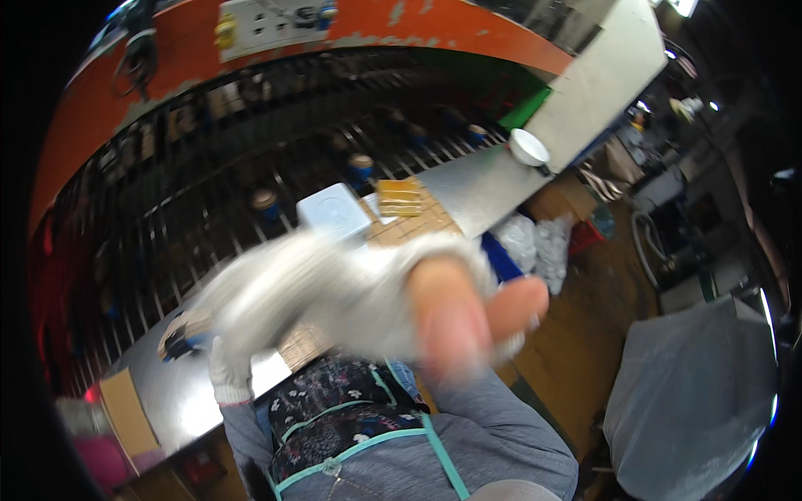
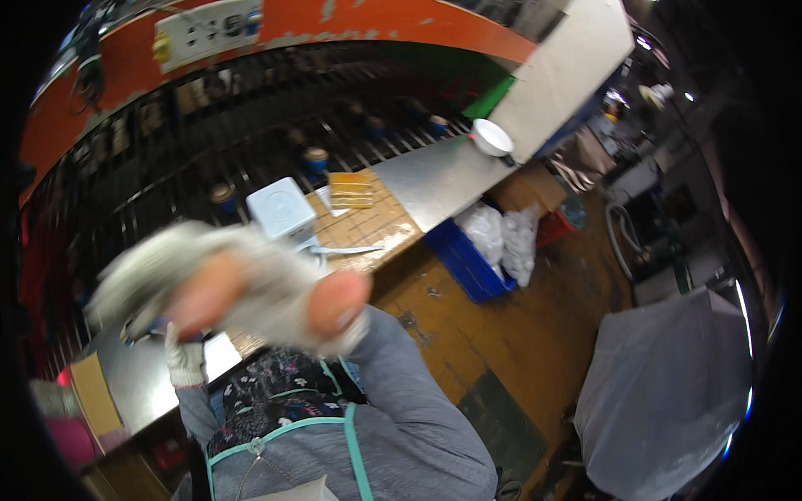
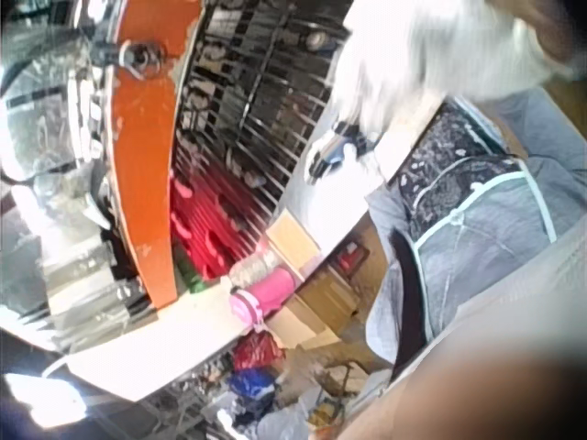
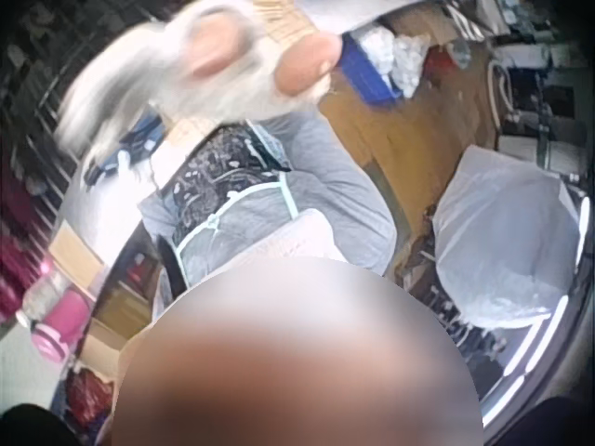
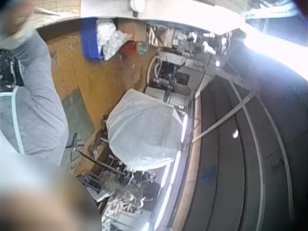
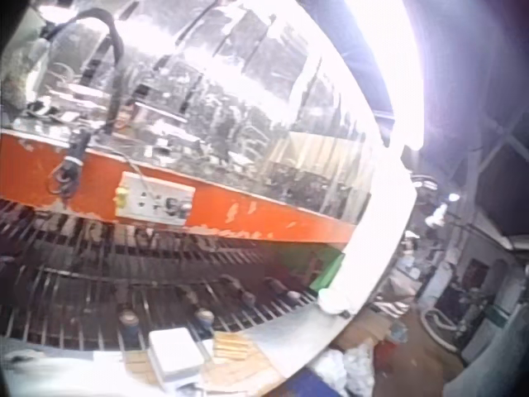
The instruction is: The person holds a blue and black sandal and repeatedly applies glue to the sole using a small brush. The person rotates the sandal to reach different areas and dips the brush into a container to reload glue.
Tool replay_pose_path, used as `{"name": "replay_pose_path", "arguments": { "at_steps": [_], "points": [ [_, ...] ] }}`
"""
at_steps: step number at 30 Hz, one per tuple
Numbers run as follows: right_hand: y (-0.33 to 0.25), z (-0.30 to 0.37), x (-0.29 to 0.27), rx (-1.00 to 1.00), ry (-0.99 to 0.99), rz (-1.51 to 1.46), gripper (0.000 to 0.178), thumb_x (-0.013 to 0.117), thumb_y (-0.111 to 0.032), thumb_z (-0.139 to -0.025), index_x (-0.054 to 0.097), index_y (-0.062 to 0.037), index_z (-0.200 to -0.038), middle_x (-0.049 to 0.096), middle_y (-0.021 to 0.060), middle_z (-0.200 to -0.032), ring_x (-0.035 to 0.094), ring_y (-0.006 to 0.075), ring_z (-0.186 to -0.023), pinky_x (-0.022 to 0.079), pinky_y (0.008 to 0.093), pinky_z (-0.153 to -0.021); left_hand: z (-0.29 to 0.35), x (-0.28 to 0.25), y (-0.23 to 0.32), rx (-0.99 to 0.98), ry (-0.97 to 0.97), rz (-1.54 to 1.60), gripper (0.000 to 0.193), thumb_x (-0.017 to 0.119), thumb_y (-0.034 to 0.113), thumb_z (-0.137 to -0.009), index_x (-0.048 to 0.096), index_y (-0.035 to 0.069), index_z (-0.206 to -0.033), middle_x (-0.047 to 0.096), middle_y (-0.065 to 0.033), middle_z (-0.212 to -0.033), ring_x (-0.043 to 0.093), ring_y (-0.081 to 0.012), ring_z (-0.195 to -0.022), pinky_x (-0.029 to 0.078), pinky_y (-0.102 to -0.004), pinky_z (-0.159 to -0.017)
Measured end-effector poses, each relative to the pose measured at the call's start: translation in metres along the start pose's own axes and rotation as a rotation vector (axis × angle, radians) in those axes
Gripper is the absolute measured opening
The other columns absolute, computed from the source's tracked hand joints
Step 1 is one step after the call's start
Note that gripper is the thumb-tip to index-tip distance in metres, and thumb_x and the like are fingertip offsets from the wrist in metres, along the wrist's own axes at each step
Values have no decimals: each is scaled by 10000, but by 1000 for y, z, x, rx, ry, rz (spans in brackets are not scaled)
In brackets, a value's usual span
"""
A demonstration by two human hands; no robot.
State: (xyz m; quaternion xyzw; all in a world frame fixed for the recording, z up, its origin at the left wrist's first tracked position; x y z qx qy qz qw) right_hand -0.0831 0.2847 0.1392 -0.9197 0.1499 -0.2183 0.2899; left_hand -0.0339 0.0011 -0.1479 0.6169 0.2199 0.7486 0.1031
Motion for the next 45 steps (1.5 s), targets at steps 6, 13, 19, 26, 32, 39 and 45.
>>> {"name": "replay_pose_path", "arguments": {
  "at_steps": [6,13,19,26,32,39,45],
  "points": [
    [71,-12,86,307,-364,-139,457,599,-529,-982,682,-136,-1199,583,173,-1357,531,299,-1288,386,450,-1117,7,6,-7,-64,-14,-10,569,744,197,-915,515,90,-1424,643,-116,-1328,610,-331,-1196,454,-570,-1079],
    [143,24,99,586,-383,-92,486,596,-535,-981,658,-123,-1233,582,168,-1363,531,294,-1290,389,442,-1116,11,0,3,-92,-8,-1,559,740,219,-918,524,96,-1418,647,-112,-1323,614,-330,-1181,459,-571,-1066],
    [181,41,110,719,-407,-84,513,594,-540,-980,637,-113,-1262,580,165,-1368,532,289,-1291,392,435,-1115,9,-8,14,-90,-4,2,551,736,238,-921,531,102,-1413,651,-108,-1318,618,-328,-1169,464,-572,-1056],
    [203,48,132,782,-445,-105,547,591,-546,-979,613,-100,-1296,578,160,-1374,533,284,-1294,394,427,-1114,18,-13,12,-91,21,17,543,732,260,-924,539,108,-1408,656,-105,-1313,622,-327,-1154,469,-573,-1043],
    [206,48,126,778,-447,-87,577,589,-550,-978,592,-90,-1325,577,156,-1379,533,279,-1295,397,421,-1113,13,-9,15,-104,-1,6,536,729,279,-926,546,113,-1403,659,-101,-1308,625,-326,-1141,474,-574,-1033],
    [203,49,118,781,-443,-42,613,586,-556,-977,568,-77,-1359,575,152,-1384,534,273,-1297,400,413,-1112,8,-2,14,-135,-8,-10,530,725,301,-930,554,119,-1397,664,-97,-1303,630,-325,-1126,479,-575,-1020],
    [206,55,114,781,-443,-16,645,584,-561,-976,547,-67,-1388,574,148,-1389,534,269,-1299,402,406,-1111,3,4,11,-156,-4,-19,524,721,320,-932,561,125,-1392,668,-94,-1298,633,-324,-1113,484,-576,-1010]
  ]
}}
Point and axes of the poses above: each hand's wrist, its own z-axis away from the middle knuckle, its own x-axis out of the palm, y = z × x, the point moved 1 cm from there along -z, towards the middle knuckle
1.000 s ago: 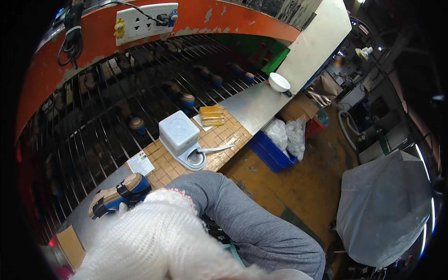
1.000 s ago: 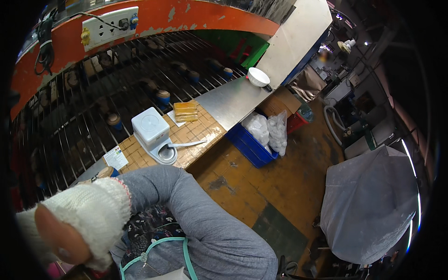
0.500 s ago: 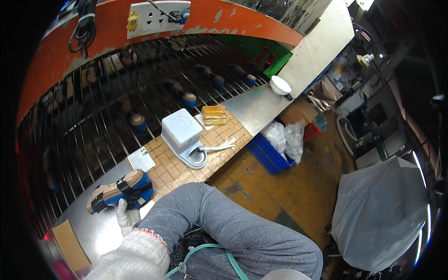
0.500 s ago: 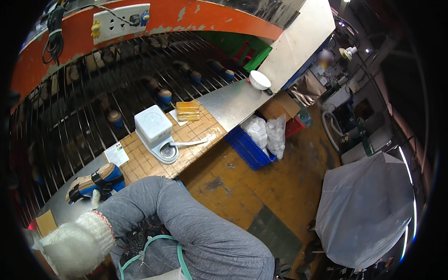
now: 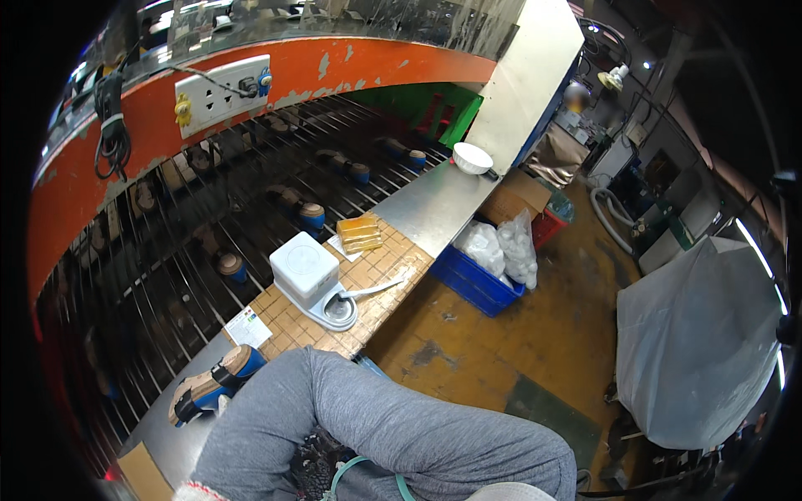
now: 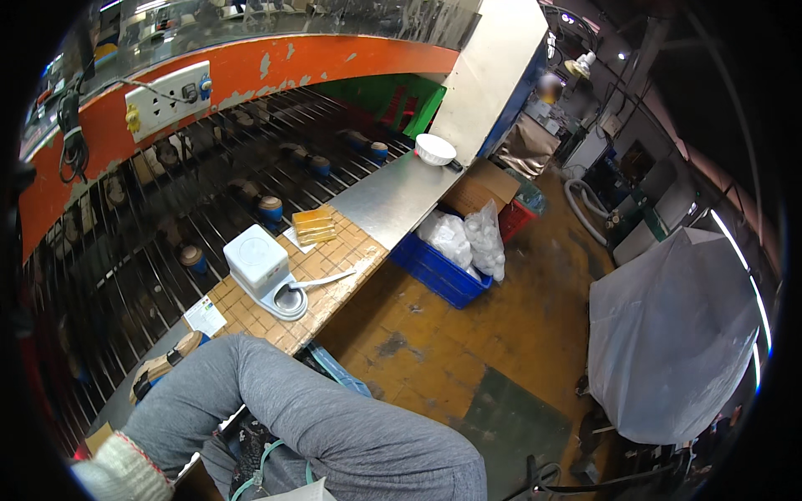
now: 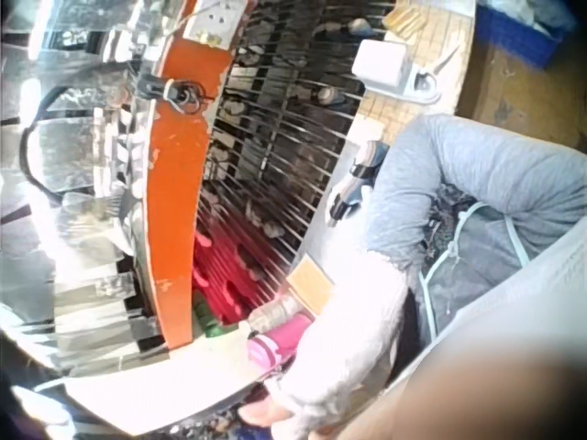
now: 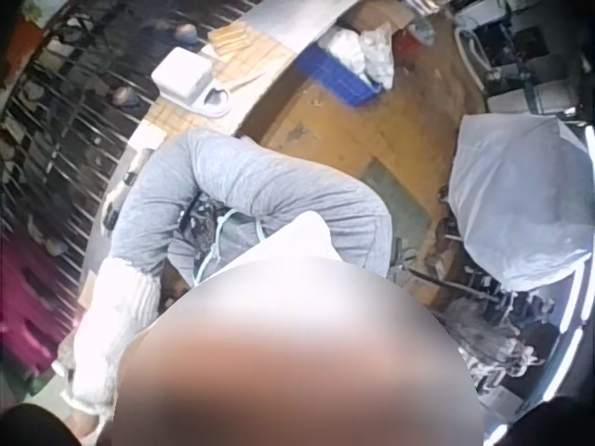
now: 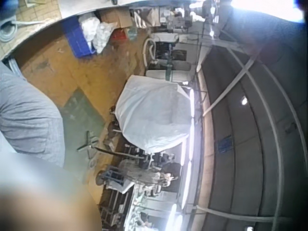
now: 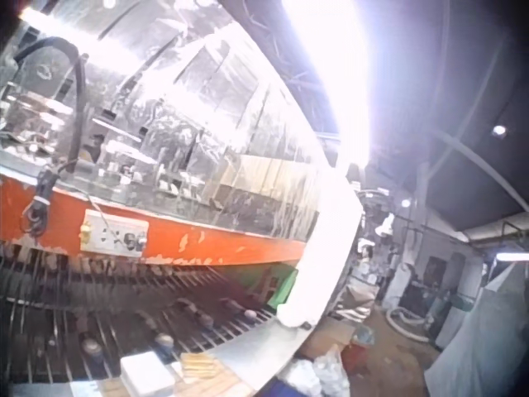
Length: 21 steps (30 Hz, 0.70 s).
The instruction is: The person holds a blue and black sandal and repeatedly applies glue to the sole using a small brush. The person rotates the sandal to reach different areas and dips the brush into a container to reload glue.
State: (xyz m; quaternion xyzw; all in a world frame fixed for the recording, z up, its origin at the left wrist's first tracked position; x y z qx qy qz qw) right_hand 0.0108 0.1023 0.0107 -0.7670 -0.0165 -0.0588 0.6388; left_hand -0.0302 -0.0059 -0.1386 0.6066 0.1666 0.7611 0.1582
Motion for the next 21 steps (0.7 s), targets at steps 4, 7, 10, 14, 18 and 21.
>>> {"name": "replay_pose_path", "arguments": {
  "at_steps": [4,7,10,14,18,21],
  "points": [
    [2,-5,-4,-6,-25,24,666,582,-564,-975,533,-60,-1407,573,146,-1393,535,266,-1300,404,401,-1110,3,6,2,-2,-19,-11,521,719,333,-934,566,128,-1388,670,-92,-1295,636,-323,-1105,487,-576,-1003],
    [1,-10,-6,-1,-52,48,683,581,-567,-975,523,-54,-1422,572,144,-1395,535,263,-1301,405,398,-1110,9,13,4,-21,-63,9,519,717,342,-935,569,131,-1386,672,-90,-1293,637,-322,-1098,489,-577,-997],
    [-6,-16,-4,-20,-107,41,699,580,-569,-974,512,-49,-1436,571,142,-1398,535,261,-1302,406,395,-1109,9,18,6,6,-221,47,534,727,283,-932,547,127,-1410,657,-94,-1327,610,-298,-1179,457,-551,-1049],
    [-28,12,-11,-53,-152,49,721,578,-572,-974,498,-42,-1456,570,140,-1401,535,258,-1303,408,390,-1109,7,14,6,140,-108,-23,598,743,241,-923,499,124,-1457,604,-92,-1412,556,-280,-1303,373,-550,-1159],
    [-59,89,-61,-140,239,167,513,589,-286,-973,541,-71,-1436,605,149,-1377,548,258,-1301,413,384,-1105,11,8,3,99,243,48,571,721,76,-894,506,109,-1422,640,-108,-1325,620,-314,-1199,475,-535,-1069],
    [-58,155,-100,-27,951,994,252,669,-186,-900,685,-46,-1109,696,128,-1094,645,311,-1089,518,425,-946,19,27,13,213,-45,-102,613,764,127,-858,522,107,-1421,670,-107,-1265,632,-356,-1164,522,-555,-997]
  ]
}}
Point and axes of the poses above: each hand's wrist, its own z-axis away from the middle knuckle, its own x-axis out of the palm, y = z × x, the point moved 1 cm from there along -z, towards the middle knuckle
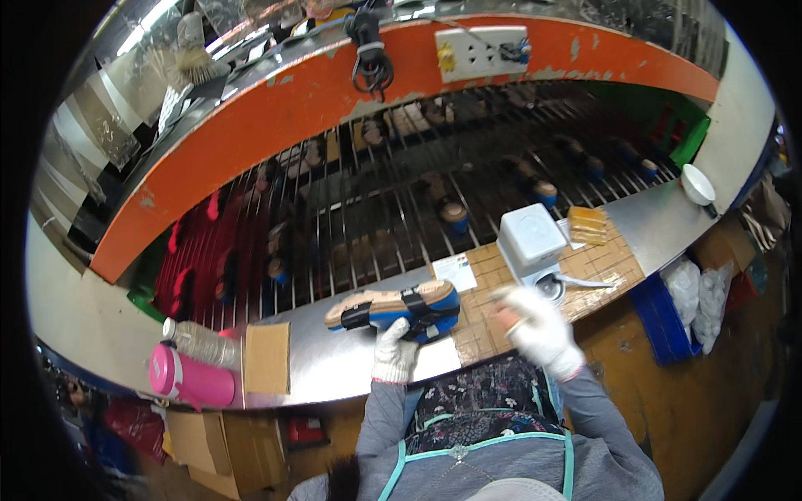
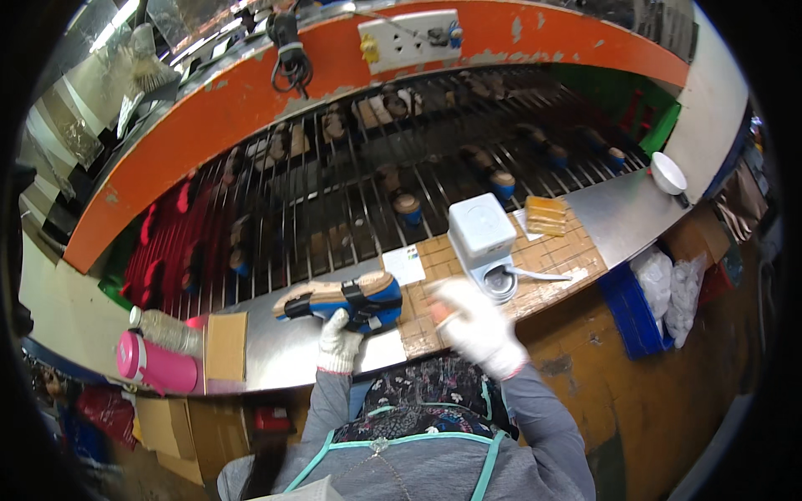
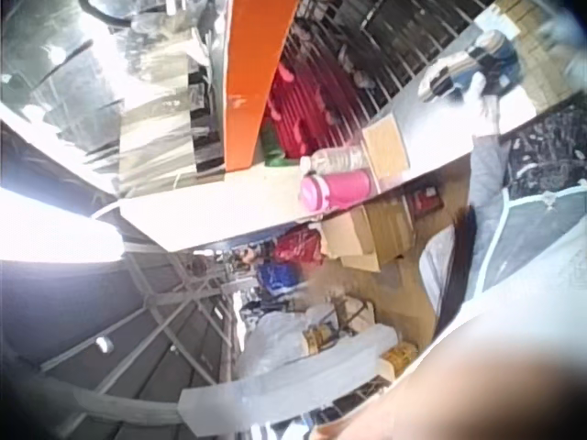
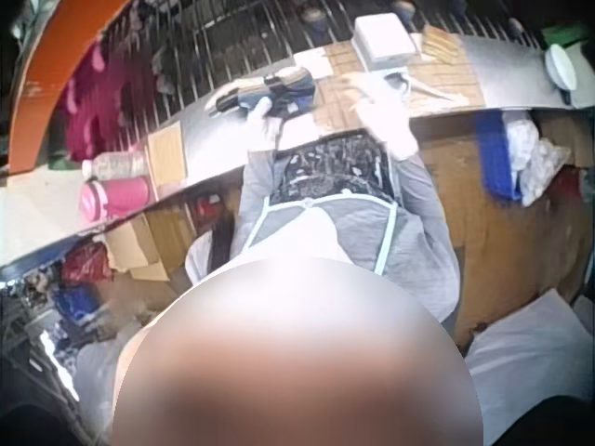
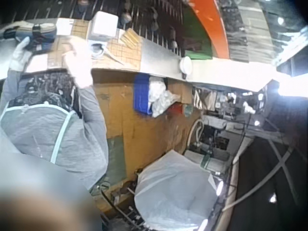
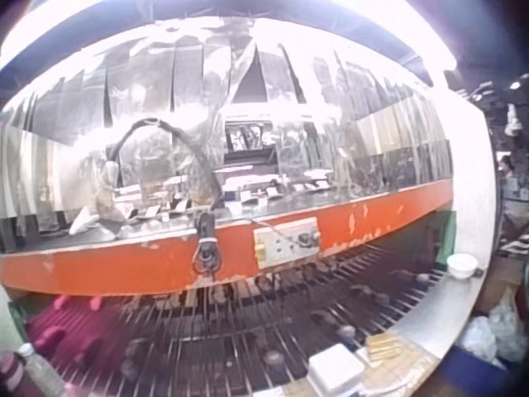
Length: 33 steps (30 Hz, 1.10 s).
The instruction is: The person holds a blue and black sandal and repeatedly applies glue to the sole using a small brush. The person rotates the sandal to reach different areas and dips the brush into a container to reload glue.
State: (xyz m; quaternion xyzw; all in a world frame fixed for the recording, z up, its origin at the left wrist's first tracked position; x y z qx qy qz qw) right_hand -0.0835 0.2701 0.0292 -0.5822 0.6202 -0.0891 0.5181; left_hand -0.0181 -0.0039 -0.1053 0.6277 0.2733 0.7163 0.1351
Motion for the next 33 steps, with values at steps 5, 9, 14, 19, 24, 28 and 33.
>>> {"name": "replay_pose_path", "arguments": {
  "at_steps": [5,9,14,19,24,28,33],
  "points": [
    [112,38,-63,307,96,681,235,674,-217,-893,635,-73,-1074,653,158,-1122,535,417,-1219,352,545,-1072,5,54,39,464,-142,-101,1094,892,29,-684,274,171,-1576,502,-92,-1472,469,-296,-1378,466,-533,-1100],
    [166,56,-67,332,106,681,178,679,-192,-876,624,-115,-1027,640,117,-1101,540,364,-1187,334,540,-1080,9,78,54,299,-195,-64,1107,956,236,-633,340,150,-1549,476,-138,-1512,471,-367,-1383,393,-634,-1148],
    [161,65,-78,221,99,664,105,693,-164,-843,618,-137,-912,622,60,-886,606,284,-945,378,474,-984,23,70,59,396,-227,-72,837,865,338,-754,489,93,-1460,505,-157,-1502,447,-389,-1403,387,-675,-1122],
    [131,65,-78,268,52,736,195,706,-132,-828,667,-175,-1014,615,37,-865,610,257,-873,389,441,-813,33,47,64,686,-1,-363,796,881,293,-759,524,85,-1439,590,-115,-1413,538,-314,-1321,408,-577,-1130],
    [116,56,-75,235,-29,888,293,754,-139,-787,680,-198,-1064,622,38,-923,591,265,-937,407,453,-806,35,50,37,843,168,-610,508,776,56,-838,615,84,-1319,655,-45,-1262,600,-208,-1188,475,-426,-1038],
    [116,57,-80,220,63,774,237,779,-117,-769,677,-156,-980,632,51,-847,603,272,-849,417,432,-782,36,68,31,893,367,-707,499,753,8,-842,601,72,-1312,654,-33,-1207,622,-175,-1085,485,-383,-1000],
    [118,51,-80,169,193,640,151,774,-94,-782,674,-92,-895,657,65,-815,617,280,-764,427,413,-721,29,84,31,897,372,-771,489,747,9,-846,597,74,-1307,642,-59,-1234,612,-201,-1104,481,-397,-1009]
  ]
}}
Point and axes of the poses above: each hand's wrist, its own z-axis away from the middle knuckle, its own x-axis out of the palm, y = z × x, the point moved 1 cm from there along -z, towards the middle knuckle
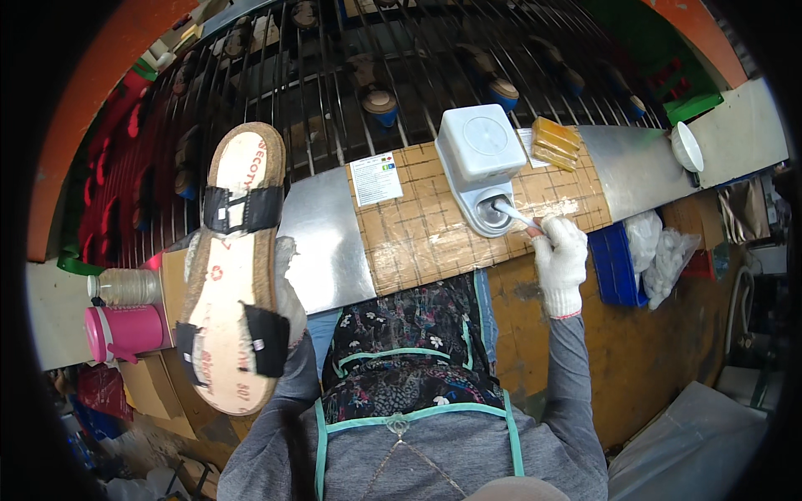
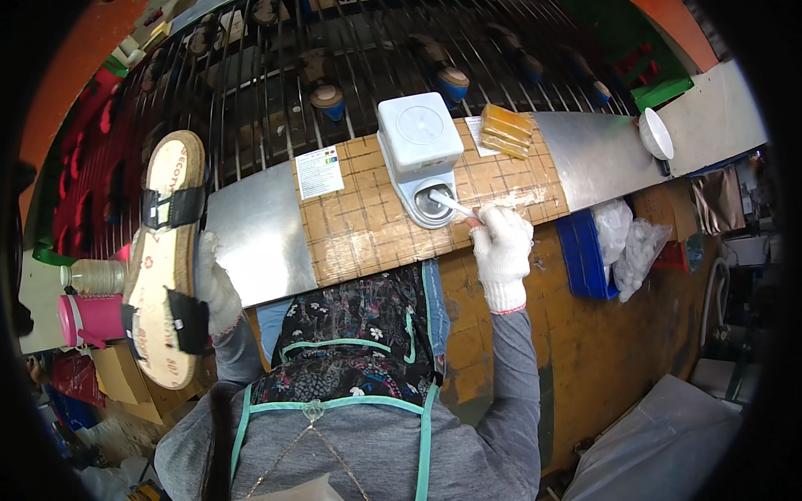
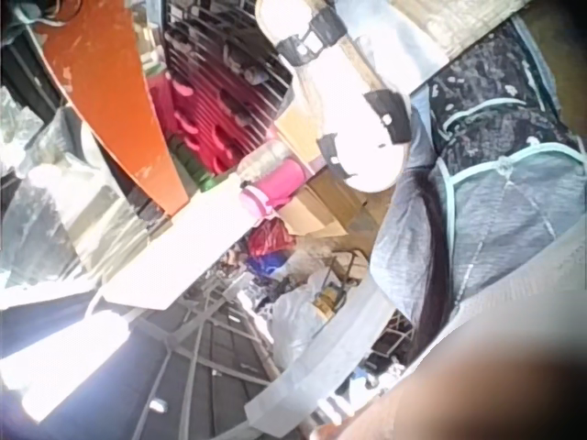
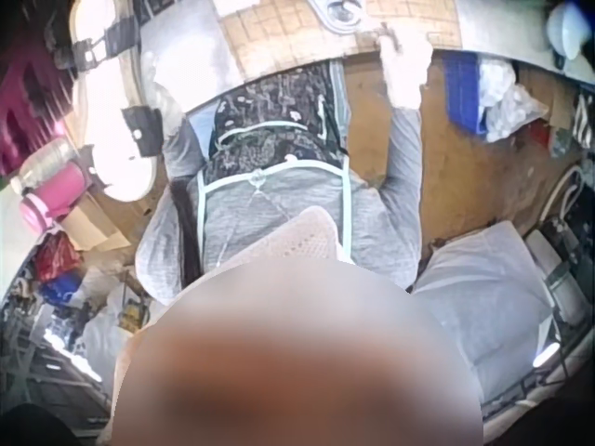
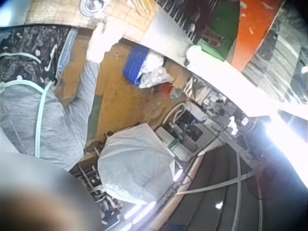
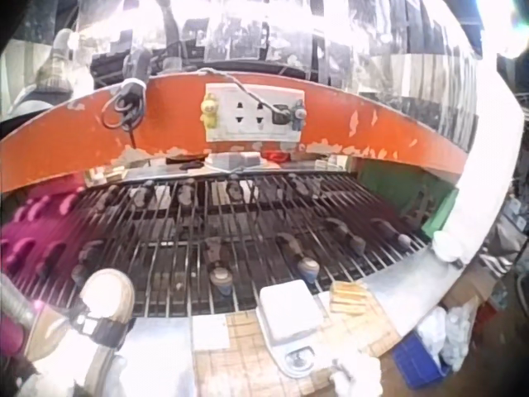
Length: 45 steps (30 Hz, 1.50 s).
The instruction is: The person holds a blue and black sandal and repeatedly applies glue to the sole using a small brush. The person rotates the sandal to reach different areas and dips the brush into a container to reload glue.
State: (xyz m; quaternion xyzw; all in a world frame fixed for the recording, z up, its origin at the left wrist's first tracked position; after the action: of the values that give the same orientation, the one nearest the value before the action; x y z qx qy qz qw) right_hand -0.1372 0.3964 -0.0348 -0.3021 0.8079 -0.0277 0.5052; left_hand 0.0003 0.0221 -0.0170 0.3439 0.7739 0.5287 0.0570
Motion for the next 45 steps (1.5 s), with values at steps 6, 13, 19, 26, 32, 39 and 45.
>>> {"name": "replay_pose_path", "arguments": {
  "at_steps": [6,13,19,26,32,39,45],
  "points": [
    [-4,-1,-4,-56,-78,214,169,787,-150,-768,677,-168,-895,670,21,-853,623,244,-829,405,419,-778,2,7,-2,82,-30,-82,472,749,30,-851,598,78,-1296,635,-89,-1258,596,-244,-1147,472,-427,-1028],
    [-3,-2,0,-112,-82,337,242,802,-182,-729,671,-207,-930,669,4,-863,618,232,-856,408,414,-801,-2,10,-2,253,-94,-191,454,751,55,-856,599,83,-1283,626,-125,-1285,578,-294,-1197,462,-461,-1050],
    [8,4,-6,106,-283,145,110,732,-215,-874,657,-156,-929,660,8,-790,603,233,-743,414,378,-769,-6,9,-13,488,-186,-301,439,753,77,-861,600,87,-1272,618,-155,-1309,562,-337,-1240,453,-491,-1070],
    [23,23,5,786,-428,-1033,236,603,-243,-1024,621,-8,-1004,619,15,-797,534,67,-675,393,209,-609,-10,13,-33,725,-300,-379,422,756,102,-867,601,92,-1260,610,-191,-1336,543,-387,-1290,442,-525,-1092],
    [-30,3,0,564,-206,-729,146,704,-73,-929,666,17,-1038,630,12,-815,503,45,-732,398,229,-622,3,41,-36,725,-359,-350,407,762,117,-856,612,96,-1234,609,-210,-1354,532,-430,-1322,433,-554,-1108],
    [-133,-29,-28,-45,231,-594,263,817,21,-758,785,-50,-1009,698,83,-973,633,209,-900,513,312,-807,-3,64,-18,739,-269,-287,371,757,158,-868,627,139,-1215,603,-187,-1378,513,-429,-1346,421,-546,-1127],
    [-168,-22,0,115,-161,-916,177,762,-70,-879,750,37,-1018,629,67,-977,580,128,-838,445,243,-704,-2,46,-13,765,-288,-412,383,764,154,-802,616,189,-1153,579,-142,-1399,468,-412,-1388,407,-602,-1123]
  ]
}}
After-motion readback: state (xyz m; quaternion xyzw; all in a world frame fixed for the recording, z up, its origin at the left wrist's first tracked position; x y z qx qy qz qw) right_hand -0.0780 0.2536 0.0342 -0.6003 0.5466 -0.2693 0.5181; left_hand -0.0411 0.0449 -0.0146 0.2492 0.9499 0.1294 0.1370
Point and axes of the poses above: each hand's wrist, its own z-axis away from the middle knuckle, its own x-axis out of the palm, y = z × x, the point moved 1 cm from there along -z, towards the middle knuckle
